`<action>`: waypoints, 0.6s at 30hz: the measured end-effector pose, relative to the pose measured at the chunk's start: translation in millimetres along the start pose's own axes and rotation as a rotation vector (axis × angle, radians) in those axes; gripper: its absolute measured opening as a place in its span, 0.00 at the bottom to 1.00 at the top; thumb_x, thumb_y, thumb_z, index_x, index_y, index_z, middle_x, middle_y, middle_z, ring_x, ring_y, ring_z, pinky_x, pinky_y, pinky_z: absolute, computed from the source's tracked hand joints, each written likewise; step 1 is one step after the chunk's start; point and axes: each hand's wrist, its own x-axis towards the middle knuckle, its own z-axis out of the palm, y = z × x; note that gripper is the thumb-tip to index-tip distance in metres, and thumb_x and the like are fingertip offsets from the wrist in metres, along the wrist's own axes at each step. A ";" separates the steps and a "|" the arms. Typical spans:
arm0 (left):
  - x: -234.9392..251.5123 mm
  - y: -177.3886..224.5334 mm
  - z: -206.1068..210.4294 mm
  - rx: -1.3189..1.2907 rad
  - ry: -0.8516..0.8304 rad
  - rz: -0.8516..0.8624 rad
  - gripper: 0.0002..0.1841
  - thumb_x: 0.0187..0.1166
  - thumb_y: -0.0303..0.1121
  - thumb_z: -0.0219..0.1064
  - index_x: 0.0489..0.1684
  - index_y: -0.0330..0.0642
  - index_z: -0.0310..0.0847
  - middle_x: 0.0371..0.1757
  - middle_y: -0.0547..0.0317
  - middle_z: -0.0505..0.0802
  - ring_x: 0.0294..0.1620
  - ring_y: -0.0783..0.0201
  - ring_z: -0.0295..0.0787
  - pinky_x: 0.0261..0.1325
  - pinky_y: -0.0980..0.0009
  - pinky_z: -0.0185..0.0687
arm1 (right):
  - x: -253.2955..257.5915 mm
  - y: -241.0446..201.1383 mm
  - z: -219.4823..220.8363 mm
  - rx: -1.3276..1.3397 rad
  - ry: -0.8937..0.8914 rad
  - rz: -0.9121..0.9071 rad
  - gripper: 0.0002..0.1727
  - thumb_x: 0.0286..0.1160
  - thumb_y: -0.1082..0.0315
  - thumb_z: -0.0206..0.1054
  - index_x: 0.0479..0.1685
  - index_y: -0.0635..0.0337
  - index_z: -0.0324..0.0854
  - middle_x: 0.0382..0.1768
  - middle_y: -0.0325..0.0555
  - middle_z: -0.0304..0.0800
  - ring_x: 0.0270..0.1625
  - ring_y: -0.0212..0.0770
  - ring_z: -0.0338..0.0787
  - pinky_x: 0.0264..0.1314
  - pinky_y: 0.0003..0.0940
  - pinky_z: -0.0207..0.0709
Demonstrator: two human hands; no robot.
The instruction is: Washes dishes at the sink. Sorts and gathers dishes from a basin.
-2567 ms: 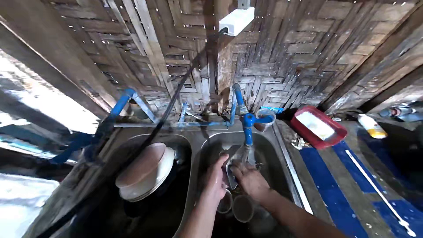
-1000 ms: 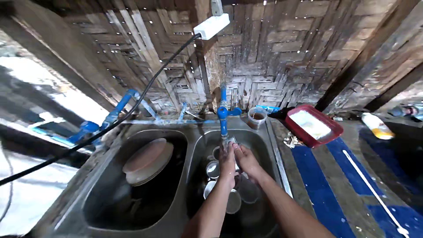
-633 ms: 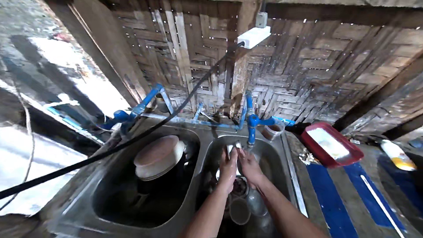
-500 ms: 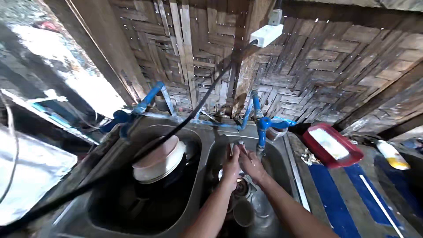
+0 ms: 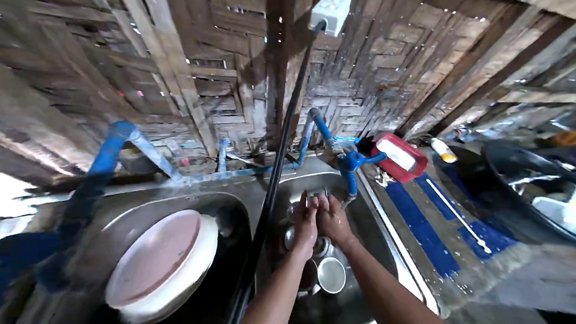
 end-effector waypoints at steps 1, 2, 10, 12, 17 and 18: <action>0.9 0.6 1.3 -0.008 -0.015 -0.013 0.30 0.92 0.49 0.52 0.93 0.56 0.57 0.86 0.54 0.75 0.83 0.61 0.73 0.84 0.54 0.70 | 2.3 -0.2 -1.7 -0.025 -0.002 0.050 0.29 0.92 0.45 0.47 0.50 0.60 0.86 0.39 0.50 0.91 0.46 0.44 0.92 0.56 0.48 0.85; -0.1 2.0 3.1 -0.022 -0.022 -0.028 0.29 0.93 0.50 0.51 0.93 0.56 0.58 0.84 0.54 0.77 0.81 0.61 0.75 0.82 0.55 0.72 | 5.3 0.8 -3.6 -0.045 0.001 0.101 0.31 0.90 0.40 0.48 0.45 0.57 0.87 0.36 0.48 0.92 0.44 0.44 0.92 0.54 0.50 0.85; -12.7 6.4 6.1 -0.044 -0.022 -0.168 0.26 0.97 0.48 0.41 0.91 0.59 0.58 0.76 0.49 0.83 0.66 0.52 0.87 0.56 0.50 0.91 | 7.6 -14.3 -9.7 0.551 -0.011 0.039 0.24 0.82 0.66 0.67 0.76 0.54 0.71 0.51 0.52 0.88 0.48 0.44 0.91 0.53 0.45 0.88; -6.5 1.9 0.0 -0.035 -0.033 -0.037 0.28 0.95 0.47 0.44 0.92 0.52 0.57 0.83 0.53 0.77 0.80 0.60 0.76 0.81 0.56 0.74 | 4.1 -10.8 -4.5 0.483 0.006 0.005 0.24 0.85 0.61 0.65 0.78 0.51 0.72 0.51 0.49 0.90 0.48 0.42 0.92 0.55 0.43 0.89; -5.1 11.8 -3.2 0.041 0.031 -0.009 0.33 0.87 0.55 0.60 0.92 0.63 0.59 0.83 0.54 0.78 0.80 0.57 0.77 0.79 0.48 0.74 | 1.8 -9.1 -2.0 0.392 0.011 0.005 0.29 0.89 0.50 0.58 0.86 0.43 0.65 0.52 0.50 0.91 0.48 0.43 0.91 0.53 0.47 0.86; -7.4 11.5 -2.0 0.025 0.015 -0.022 0.33 0.88 0.54 0.59 0.93 0.63 0.58 0.85 0.55 0.76 0.82 0.56 0.74 0.80 0.47 0.73 | 3.5 -11.2 -6.8 0.407 -0.024 0.020 0.30 0.88 0.48 0.59 0.85 0.45 0.65 0.50 0.50 0.91 0.46 0.43 0.91 0.53 0.46 0.87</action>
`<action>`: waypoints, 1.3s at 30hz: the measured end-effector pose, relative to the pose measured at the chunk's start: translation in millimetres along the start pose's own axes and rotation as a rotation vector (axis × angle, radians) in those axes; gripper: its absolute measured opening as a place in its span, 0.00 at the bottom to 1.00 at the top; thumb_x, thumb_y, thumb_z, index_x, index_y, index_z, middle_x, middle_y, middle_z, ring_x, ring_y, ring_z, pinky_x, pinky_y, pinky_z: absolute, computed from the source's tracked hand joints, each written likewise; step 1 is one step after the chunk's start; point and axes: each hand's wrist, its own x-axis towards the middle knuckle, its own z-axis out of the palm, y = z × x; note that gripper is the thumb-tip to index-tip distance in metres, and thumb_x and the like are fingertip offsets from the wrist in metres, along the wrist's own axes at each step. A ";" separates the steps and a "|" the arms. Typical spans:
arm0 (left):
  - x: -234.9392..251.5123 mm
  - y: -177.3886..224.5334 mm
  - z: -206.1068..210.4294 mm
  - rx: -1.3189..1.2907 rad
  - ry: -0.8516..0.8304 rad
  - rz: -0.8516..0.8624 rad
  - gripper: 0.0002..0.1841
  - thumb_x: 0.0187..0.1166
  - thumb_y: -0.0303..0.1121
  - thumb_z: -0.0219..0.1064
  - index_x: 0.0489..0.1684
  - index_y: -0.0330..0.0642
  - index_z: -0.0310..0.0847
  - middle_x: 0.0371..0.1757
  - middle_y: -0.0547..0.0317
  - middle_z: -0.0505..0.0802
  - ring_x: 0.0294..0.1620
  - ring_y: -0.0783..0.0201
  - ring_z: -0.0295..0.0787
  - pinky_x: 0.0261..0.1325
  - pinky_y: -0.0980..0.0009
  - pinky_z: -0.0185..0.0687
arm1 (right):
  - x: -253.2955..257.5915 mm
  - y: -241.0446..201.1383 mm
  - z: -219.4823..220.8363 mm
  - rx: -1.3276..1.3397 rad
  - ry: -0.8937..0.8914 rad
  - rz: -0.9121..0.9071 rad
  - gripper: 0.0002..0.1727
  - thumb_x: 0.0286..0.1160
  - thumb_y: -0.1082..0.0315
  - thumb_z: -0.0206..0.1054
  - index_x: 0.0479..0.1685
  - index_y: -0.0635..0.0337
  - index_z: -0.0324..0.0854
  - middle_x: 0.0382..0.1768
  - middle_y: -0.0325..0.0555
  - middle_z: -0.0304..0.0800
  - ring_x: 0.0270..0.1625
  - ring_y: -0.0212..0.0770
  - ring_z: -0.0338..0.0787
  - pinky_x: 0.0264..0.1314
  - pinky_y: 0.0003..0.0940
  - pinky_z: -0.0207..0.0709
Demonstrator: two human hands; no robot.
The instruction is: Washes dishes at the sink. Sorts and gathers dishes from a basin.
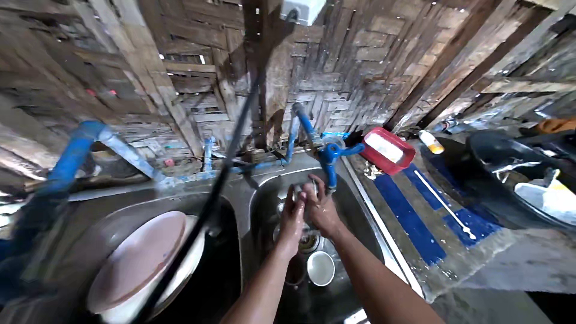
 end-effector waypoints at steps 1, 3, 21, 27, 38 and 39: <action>-3.6 -2.3 1.4 -0.034 -0.030 -0.028 0.33 0.89 0.52 0.57 0.95 0.63 0.54 0.88 0.55 0.71 0.86 0.54 0.69 0.81 0.44 0.70 | 2.6 -3.0 -4.9 0.021 -0.041 0.033 0.32 0.86 0.45 0.61 0.84 0.49 0.65 0.49 0.51 0.90 0.45 0.43 0.91 0.52 0.46 0.87; -13.6 -10.5 9.6 -0.119 -0.072 -0.124 0.31 0.92 0.46 0.54 0.94 0.57 0.53 0.87 0.53 0.71 0.82 0.52 0.73 0.75 0.44 0.79 | 7.6 -9.7 -16.2 0.074 -0.135 0.161 0.34 0.84 0.45 0.64 0.82 0.55 0.63 0.48 0.53 0.89 0.44 0.44 0.90 0.50 0.45 0.86; -62.0 13.6 79.6 -0.519 0.238 -0.109 0.20 0.87 0.44 0.45 0.51 0.40 0.79 0.43 0.46 0.92 0.45 0.53 0.91 0.48 0.52 0.88 | -19.3 31.3 -102.7 -0.347 -0.618 -0.488 0.28 0.79 0.38 0.65 0.55 0.54 0.90 0.50 0.42 0.95 0.57 0.36 0.92 0.69 0.45 0.83; -62.6 13.8 73.2 -0.463 0.231 -0.144 0.18 0.83 0.35 0.50 0.69 0.46 0.72 0.44 0.46 0.91 0.40 0.54 0.91 0.39 0.56 0.88 | -19.6 34.0 -96.2 -0.263 -0.488 -0.419 0.29 0.65 0.39 0.78 0.50 0.56 0.92 0.50 0.41 0.95 0.56 0.33 0.92 0.68 0.38 0.84; -51.8 23.1 31.4 -0.597 0.217 -0.484 0.18 0.83 0.45 0.53 0.53 0.39 0.76 0.42 0.41 0.90 0.37 0.46 0.90 0.39 0.46 0.87 | -13.3 44.8 -69.3 -0.776 -0.490 -0.747 0.39 0.80 0.29 0.55 0.28 0.60 0.87 0.27 0.51 0.91 0.36 0.50 0.94 0.45 0.55 0.88; -50.1 19.7 24.7 -0.626 0.189 -0.494 0.18 0.82 0.44 0.53 0.53 0.38 0.76 0.42 0.40 0.90 0.39 0.46 0.90 0.40 0.46 0.87 | -12.1 48.7 -62.4 -0.821 -0.427 -0.755 0.40 0.79 0.27 0.53 0.24 0.57 0.86 0.23 0.48 0.90 0.32 0.48 0.94 0.40 0.56 0.87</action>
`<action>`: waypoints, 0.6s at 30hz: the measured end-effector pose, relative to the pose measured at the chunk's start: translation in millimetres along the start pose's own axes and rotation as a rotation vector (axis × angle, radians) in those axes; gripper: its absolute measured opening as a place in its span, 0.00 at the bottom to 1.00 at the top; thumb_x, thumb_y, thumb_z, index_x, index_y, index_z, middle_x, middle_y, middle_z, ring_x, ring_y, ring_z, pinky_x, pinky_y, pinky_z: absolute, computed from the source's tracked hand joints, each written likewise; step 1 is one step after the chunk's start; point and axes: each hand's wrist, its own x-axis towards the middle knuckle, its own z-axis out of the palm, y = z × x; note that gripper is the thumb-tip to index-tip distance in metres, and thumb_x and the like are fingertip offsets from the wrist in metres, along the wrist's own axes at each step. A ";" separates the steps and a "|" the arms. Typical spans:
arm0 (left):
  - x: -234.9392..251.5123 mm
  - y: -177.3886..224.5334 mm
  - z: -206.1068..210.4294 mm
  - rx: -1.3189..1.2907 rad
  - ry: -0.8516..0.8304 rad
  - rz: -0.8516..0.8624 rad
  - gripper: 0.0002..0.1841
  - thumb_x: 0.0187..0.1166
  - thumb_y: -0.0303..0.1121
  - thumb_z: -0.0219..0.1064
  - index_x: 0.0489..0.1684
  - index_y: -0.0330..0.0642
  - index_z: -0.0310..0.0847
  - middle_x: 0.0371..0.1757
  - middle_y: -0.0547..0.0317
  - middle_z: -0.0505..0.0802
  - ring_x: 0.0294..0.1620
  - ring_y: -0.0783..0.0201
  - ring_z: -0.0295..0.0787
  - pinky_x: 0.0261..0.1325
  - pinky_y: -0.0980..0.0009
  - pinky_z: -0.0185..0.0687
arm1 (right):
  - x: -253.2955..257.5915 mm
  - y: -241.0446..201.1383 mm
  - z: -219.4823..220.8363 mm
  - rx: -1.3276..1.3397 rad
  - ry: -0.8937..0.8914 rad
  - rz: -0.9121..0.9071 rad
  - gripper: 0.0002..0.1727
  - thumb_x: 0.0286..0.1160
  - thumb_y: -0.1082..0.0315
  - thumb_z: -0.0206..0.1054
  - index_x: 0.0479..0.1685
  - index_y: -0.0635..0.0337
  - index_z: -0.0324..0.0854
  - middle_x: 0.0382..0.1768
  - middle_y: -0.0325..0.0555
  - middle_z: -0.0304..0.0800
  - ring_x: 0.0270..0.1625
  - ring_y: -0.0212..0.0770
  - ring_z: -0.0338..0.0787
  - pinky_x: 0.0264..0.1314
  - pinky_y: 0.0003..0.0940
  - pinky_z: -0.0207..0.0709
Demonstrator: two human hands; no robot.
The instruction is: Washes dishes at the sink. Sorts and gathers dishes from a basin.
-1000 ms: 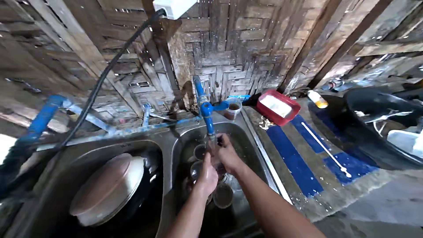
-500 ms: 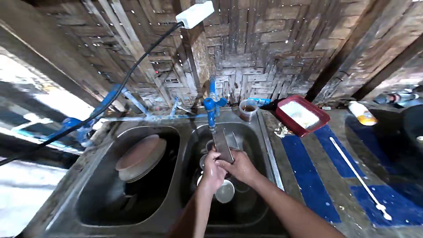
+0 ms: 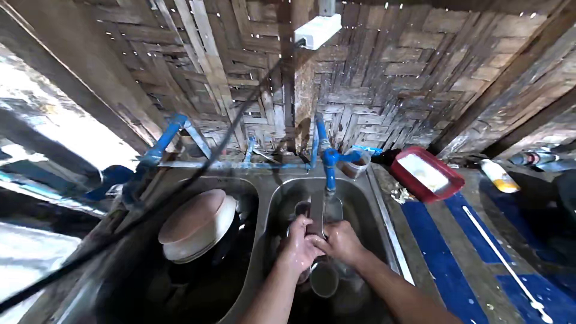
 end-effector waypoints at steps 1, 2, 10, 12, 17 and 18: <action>2.9 2.0 -5.1 -0.012 -0.042 -0.016 0.19 0.82 0.46 0.54 0.54 0.39 0.76 0.44 0.41 0.90 0.42 0.46 0.90 0.42 0.45 0.87 | 5.5 -2.8 5.0 -0.036 0.041 0.040 0.41 0.77 0.24 0.52 0.20 0.54 0.86 0.20 0.46 0.89 0.29 0.47 0.93 0.36 0.56 0.86; 5.3 2.9 -9.3 -0.016 -0.094 -0.033 0.22 0.83 0.50 0.53 0.58 0.41 0.77 0.48 0.42 0.91 0.47 0.45 0.90 0.46 0.43 0.86 | 12.1 -7.6 7.7 -0.031 0.059 0.105 0.42 0.75 0.22 0.52 0.19 0.53 0.86 0.20 0.45 0.89 0.30 0.46 0.93 0.36 0.56 0.85; 23.0 22.3 -18.0 -0.048 -0.187 -0.070 0.17 0.84 0.46 0.61 0.56 0.43 0.82 0.47 0.48 0.92 0.50 0.53 0.91 0.52 0.50 0.88 | 28.8 -43.9 26.7 0.593 0.292 0.550 0.40 0.56 0.48 0.86 0.65 0.61 0.76 0.49 0.44 0.90 0.50 0.36 0.91 0.57 0.37 0.89; 26.6 19.6 -21.1 0.038 -0.195 -0.056 0.17 0.84 0.47 0.62 0.59 0.45 0.82 0.47 0.50 0.92 0.50 0.55 0.90 0.53 0.52 0.86 | 22.0 -53.1 22.8 0.664 0.317 0.543 0.34 0.62 0.57 0.84 0.66 0.64 0.78 0.51 0.44 0.92 0.51 0.35 0.93 0.58 0.35 0.90; 34.6 18.2 -19.7 0.173 -0.255 -0.075 0.23 0.87 0.55 0.55 0.61 0.47 0.82 0.51 0.53 0.92 0.54 0.57 0.90 0.57 0.51 0.86 | 8.8 -54.7 18.7 0.173 0.230 0.396 0.28 0.82 0.39 0.61 0.46 0.57 0.90 0.31 0.38 0.93 0.33 0.33 0.93 0.40 0.37 0.90; 36.0 14.7 -18.8 0.158 -0.260 -0.081 0.24 0.88 0.56 0.53 0.63 0.48 0.81 0.52 0.52 0.92 0.55 0.55 0.90 0.57 0.50 0.86 | 8.2 -52.7 17.5 0.092 0.203 0.384 0.30 0.84 0.38 0.57 0.43 0.58 0.90 0.29 0.41 0.93 0.33 0.37 0.93 0.41 0.43 0.90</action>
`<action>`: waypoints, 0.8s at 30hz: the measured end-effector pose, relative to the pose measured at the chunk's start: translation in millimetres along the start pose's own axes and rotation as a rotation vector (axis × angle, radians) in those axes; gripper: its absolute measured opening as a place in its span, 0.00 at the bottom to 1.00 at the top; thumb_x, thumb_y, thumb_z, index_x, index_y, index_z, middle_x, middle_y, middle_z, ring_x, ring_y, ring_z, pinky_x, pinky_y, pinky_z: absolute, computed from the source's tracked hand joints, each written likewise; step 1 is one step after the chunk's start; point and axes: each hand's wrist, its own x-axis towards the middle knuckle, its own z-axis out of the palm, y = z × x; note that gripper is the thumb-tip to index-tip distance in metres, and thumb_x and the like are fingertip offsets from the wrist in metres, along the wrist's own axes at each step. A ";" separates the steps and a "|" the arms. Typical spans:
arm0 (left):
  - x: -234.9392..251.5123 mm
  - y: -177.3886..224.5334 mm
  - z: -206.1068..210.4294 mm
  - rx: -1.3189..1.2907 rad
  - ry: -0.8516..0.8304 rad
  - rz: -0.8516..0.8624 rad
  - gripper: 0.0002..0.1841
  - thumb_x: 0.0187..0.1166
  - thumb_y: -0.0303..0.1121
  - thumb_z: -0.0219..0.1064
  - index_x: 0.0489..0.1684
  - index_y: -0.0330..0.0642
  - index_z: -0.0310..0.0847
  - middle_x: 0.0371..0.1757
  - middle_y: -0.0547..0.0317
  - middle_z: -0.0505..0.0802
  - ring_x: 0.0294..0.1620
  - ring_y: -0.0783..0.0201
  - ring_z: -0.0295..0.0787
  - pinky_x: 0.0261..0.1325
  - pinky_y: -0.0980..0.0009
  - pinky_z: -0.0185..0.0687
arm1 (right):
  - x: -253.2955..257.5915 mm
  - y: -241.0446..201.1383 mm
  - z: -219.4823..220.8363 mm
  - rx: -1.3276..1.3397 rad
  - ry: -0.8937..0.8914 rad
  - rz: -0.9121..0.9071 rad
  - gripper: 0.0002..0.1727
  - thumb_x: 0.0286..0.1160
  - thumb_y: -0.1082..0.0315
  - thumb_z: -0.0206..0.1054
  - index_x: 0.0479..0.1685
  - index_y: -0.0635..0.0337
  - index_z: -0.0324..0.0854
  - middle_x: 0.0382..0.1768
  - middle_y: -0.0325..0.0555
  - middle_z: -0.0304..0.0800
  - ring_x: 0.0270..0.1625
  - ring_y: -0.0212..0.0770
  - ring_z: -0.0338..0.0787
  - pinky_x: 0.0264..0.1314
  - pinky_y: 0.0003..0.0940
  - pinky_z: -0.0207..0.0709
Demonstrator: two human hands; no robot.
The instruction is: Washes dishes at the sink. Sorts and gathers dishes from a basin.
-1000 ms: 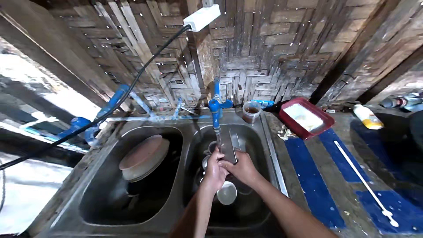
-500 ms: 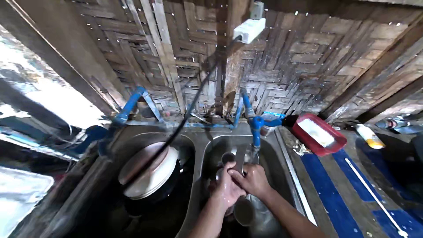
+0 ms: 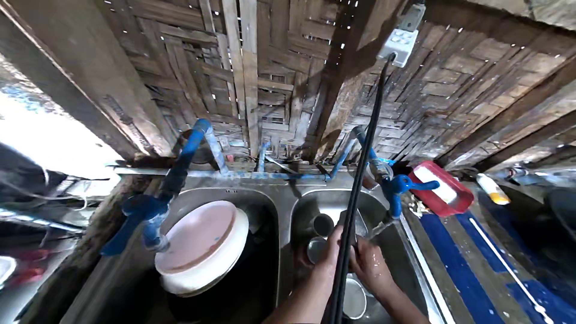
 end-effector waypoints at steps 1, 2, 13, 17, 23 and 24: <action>2.1 -3.8 0.0 -0.027 -0.012 -0.013 0.25 0.88 0.57 0.52 0.66 0.48 0.80 0.53 0.51 0.92 0.55 0.54 0.90 0.57 0.48 0.86 | 0.1 1.6 -1.6 -0.047 -0.010 -0.017 0.32 0.85 0.38 0.56 0.40 0.58 0.90 0.28 0.43 0.93 0.32 0.40 0.94 0.40 0.46 0.90; 2.1 -5.9 1.6 -0.051 -0.010 -0.031 0.25 0.88 0.57 0.52 0.65 0.48 0.80 0.51 0.51 0.92 0.53 0.54 0.90 0.55 0.48 0.86 | 0.4 3.6 -3.3 -0.067 -0.013 -0.025 0.32 0.84 0.37 0.55 0.38 0.57 0.91 0.27 0.44 0.93 0.32 0.41 0.94 0.40 0.48 0.89; -10.3 -2.8 16.8 -0.170 -0.081 0.179 0.26 0.91 0.52 0.46 0.74 0.46 0.76 0.64 0.47 0.90 0.66 0.50 0.87 0.66 0.44 0.82 | 17.5 -12.9 -50.0 1.078 -0.223 0.424 0.39 0.69 0.67 0.71 0.83 0.55 0.59 0.66 0.53 0.84 0.61 0.48 0.90 0.58 0.48 0.89; -19.7 -16.4 23.4 -0.419 -0.041 0.250 0.31 0.87 0.62 0.42 0.63 0.48 0.81 0.54 0.45 0.92 0.55 0.47 0.91 0.54 0.40 0.86 | 8.4 -14.3 -67.1 0.437 -0.056 0.061 0.26 0.75 0.64 0.73 0.69 0.62 0.71 0.58 0.47 0.87 0.56 0.36 0.91 0.59 0.34 0.89; -23.5 -40.9 45.0 -0.438 -0.119 0.311 0.37 0.82 0.69 0.37 0.54 0.49 0.84 0.49 0.48 0.94 0.51 0.51 0.92 0.50 0.44 0.88 | 19.9 -12.6 -91.9 -0.094 -0.261 -0.043 0.17 0.79 0.54 0.66 0.58 0.50 0.91 0.58 0.46 0.93 0.61 0.47 0.92 0.68 0.48 0.84; -22.2 -44.2 49.2 -0.418 -0.106 0.310 0.36 0.82 0.68 0.36 0.54 0.50 0.82 0.48 0.50 0.93 0.51 0.52 0.92 0.49 0.45 0.88 | 22.0 -9.4 -88.7 -0.048 -0.314 -0.006 0.17 0.80 0.54 0.65 0.58 0.52 0.90 0.57 0.48 0.92 0.61 0.49 0.92 0.67 0.50 0.83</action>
